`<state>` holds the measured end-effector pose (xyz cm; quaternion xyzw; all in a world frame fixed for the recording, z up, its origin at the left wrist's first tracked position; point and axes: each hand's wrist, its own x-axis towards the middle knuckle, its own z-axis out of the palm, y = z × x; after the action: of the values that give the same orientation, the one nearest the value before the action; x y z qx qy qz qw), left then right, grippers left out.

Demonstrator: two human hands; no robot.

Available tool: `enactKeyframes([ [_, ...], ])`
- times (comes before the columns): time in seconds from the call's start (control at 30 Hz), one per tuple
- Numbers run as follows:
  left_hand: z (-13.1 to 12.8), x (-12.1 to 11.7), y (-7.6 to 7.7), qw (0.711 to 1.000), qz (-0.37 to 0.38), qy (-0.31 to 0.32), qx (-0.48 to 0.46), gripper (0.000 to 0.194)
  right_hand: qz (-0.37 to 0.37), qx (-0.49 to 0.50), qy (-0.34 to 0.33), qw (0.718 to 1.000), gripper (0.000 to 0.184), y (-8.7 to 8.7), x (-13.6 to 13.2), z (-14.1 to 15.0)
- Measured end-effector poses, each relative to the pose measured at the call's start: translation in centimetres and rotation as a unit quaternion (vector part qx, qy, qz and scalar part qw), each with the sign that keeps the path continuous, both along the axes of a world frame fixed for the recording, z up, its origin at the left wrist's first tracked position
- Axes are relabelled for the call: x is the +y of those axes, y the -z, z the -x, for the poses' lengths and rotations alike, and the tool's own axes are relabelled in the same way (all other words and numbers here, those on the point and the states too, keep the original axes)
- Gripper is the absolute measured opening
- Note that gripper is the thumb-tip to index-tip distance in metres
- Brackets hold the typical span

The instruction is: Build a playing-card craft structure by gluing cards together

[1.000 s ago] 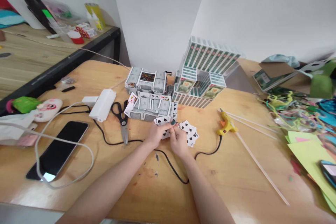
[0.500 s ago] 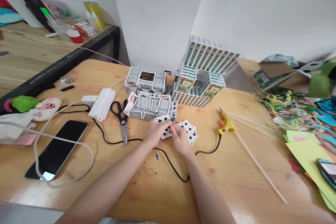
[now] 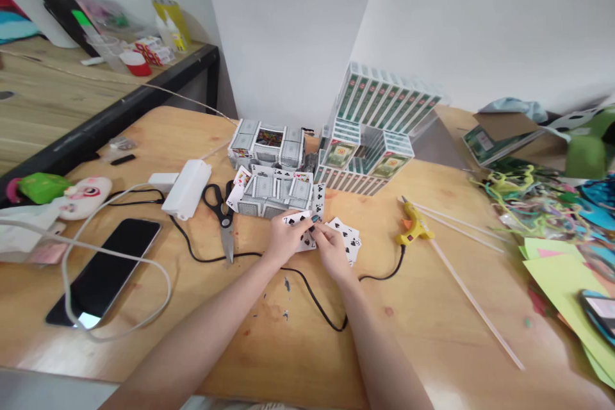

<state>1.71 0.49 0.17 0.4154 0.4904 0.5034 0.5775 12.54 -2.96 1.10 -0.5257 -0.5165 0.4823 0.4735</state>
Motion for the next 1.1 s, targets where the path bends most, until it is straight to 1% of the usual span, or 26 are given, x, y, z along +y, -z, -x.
enactKeyframes([
  [0.13,-0.2,-0.1,0.0,0.998,0.031,0.004,-0.048,0.022,-0.002,0.017,0.006,1.000,0.022,-0.3,-0.2,0.2],
  [0.23,-0.2,-0.1,-0.1,0.997,0.043,-0.002,-0.058,0.024,-0.003,0.027,0.002,1.000,0.019,-0.3,-0.3,0.2],
  [0.5,-0.2,0.0,-0.4,0.995,0.046,0.005,-0.085,0.025,-0.020,0.018,-0.021,0.999,0.013,-0.4,-0.4,0.1],
  [0.57,-0.2,0.2,-0.4,0.994,0.047,-0.002,-0.098,0.024,-0.025,0.026,-0.032,0.999,0.017,-0.5,-0.5,0.2],
  [0.67,-0.1,0.4,-0.4,0.991,0.079,-0.009,-0.106,0.024,-0.032,0.044,-0.051,0.997,0.023,-0.5,-0.6,0.2],
  [0.73,0.1,0.4,-0.4,0.990,0.095,0.000,-0.099,0.027,-0.017,0.066,-0.056,0.996,0.023,-0.2,-0.6,0.1],
  [0.8,0.3,0.5,-0.4,0.992,0.088,0.020,-0.093,0.030,0.011,0.092,-0.042,0.995,0.024,0.1,-0.6,-0.1],
  [0.87,0.5,0.4,-0.6,0.994,0.069,0.036,-0.081,0.032,0.026,0.097,-0.013,0.995,0.026,0.4,-0.4,-0.2],
  [0.93,0.6,0.4,-0.8,0.996,0.051,0.053,-0.057,0.032,0.018,0.078,0.007,0.997,0.026,0.6,-0.3,-0.2],
  [1.0,0.7,0.4,-0.9,0.997,0.034,0.066,-0.036,0.033,0.004,0.064,0.012,0.998,0.023,0.6,-0.2,-0.2],
  [1.03,0.7,0.4,-0.9,0.997,0.024,0.068,-0.031,0.034,0.000,0.067,0.017,0.998,0.022,0.7,-0.2,-0.2],
  [1.1,0.7,0.3,-0.7,0.997,-0.009,0.066,-0.027,0.035,0.002,0.088,0.048,0.995,0.022,0.8,0.0,-0.4],
])
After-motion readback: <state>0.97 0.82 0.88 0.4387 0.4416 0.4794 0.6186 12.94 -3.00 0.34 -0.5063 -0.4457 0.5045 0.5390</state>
